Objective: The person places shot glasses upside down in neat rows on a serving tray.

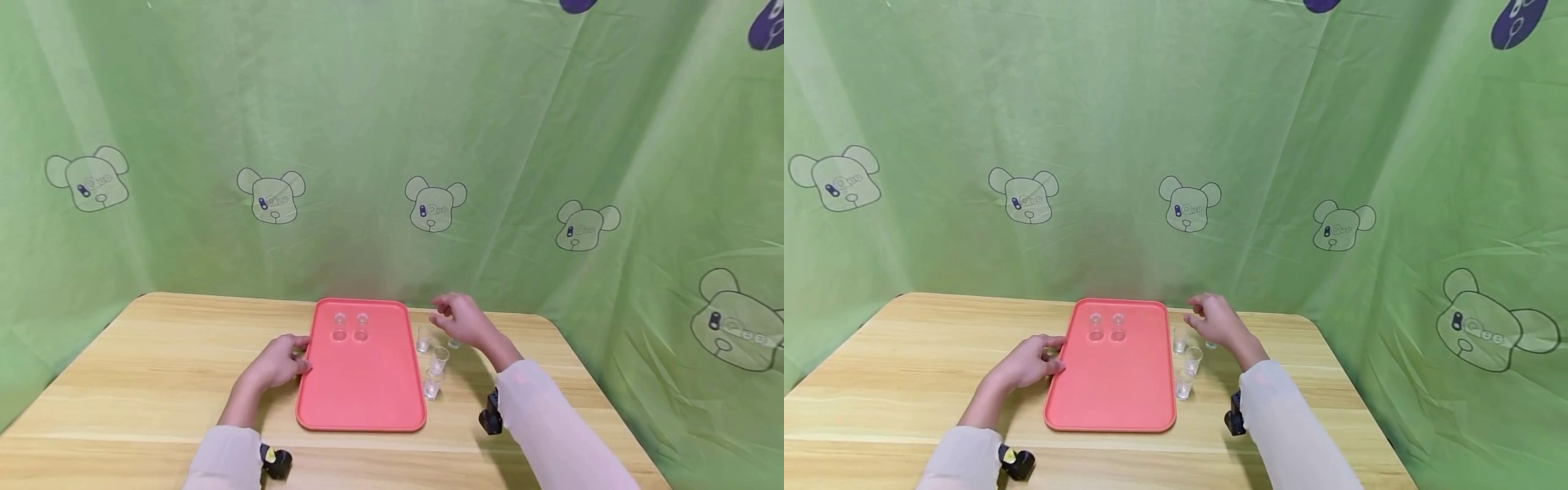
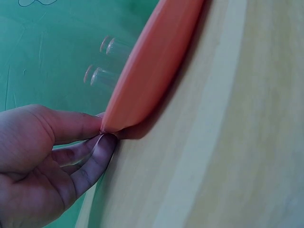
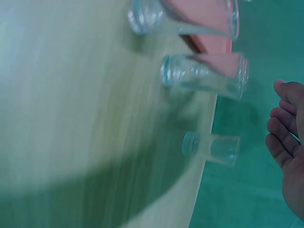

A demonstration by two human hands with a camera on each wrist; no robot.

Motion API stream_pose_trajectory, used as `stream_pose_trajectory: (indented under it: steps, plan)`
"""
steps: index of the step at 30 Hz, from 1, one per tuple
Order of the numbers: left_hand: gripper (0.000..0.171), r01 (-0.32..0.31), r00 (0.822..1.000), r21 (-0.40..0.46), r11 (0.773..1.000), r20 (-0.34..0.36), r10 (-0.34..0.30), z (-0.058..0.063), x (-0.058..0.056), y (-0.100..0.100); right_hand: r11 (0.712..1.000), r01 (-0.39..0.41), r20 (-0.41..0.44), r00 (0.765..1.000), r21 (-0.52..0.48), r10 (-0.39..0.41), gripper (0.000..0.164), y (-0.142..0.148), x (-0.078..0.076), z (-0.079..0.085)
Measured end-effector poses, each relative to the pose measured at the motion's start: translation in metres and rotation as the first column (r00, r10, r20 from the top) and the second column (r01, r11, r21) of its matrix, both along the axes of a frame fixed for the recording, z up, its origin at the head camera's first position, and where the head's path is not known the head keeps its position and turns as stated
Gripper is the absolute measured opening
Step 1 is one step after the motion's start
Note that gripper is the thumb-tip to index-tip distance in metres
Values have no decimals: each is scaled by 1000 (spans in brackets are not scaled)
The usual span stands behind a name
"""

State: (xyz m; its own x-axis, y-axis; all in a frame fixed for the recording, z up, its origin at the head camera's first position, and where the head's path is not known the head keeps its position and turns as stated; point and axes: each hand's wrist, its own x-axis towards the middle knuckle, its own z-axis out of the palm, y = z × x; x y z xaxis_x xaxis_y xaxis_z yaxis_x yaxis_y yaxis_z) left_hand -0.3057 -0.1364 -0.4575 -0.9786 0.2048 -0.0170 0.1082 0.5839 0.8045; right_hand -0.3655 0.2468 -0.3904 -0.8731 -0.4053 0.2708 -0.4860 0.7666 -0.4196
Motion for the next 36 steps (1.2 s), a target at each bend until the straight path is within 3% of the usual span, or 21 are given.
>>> stream_pose_trajectory:
  steps: [12,24,29,36]
  plan:
    - [55,-4,1000,2,1000,2,4,0,1,0,997,71,-23,997,23,-70,40,33,11,-18]
    - [54,-4,1000,3,1000,5,4,3,3,0,985,167,74,984,-35,-164,54,54,7,-45]
    - [54,-11,1000,-1,1000,3,11,1,1,1,979,194,98,977,-63,-187,49,56,8,-51]
    - [55,-1,1000,8,1000,3,1,1,1,1,962,242,163,962,-130,-220,30,58,7,-63]
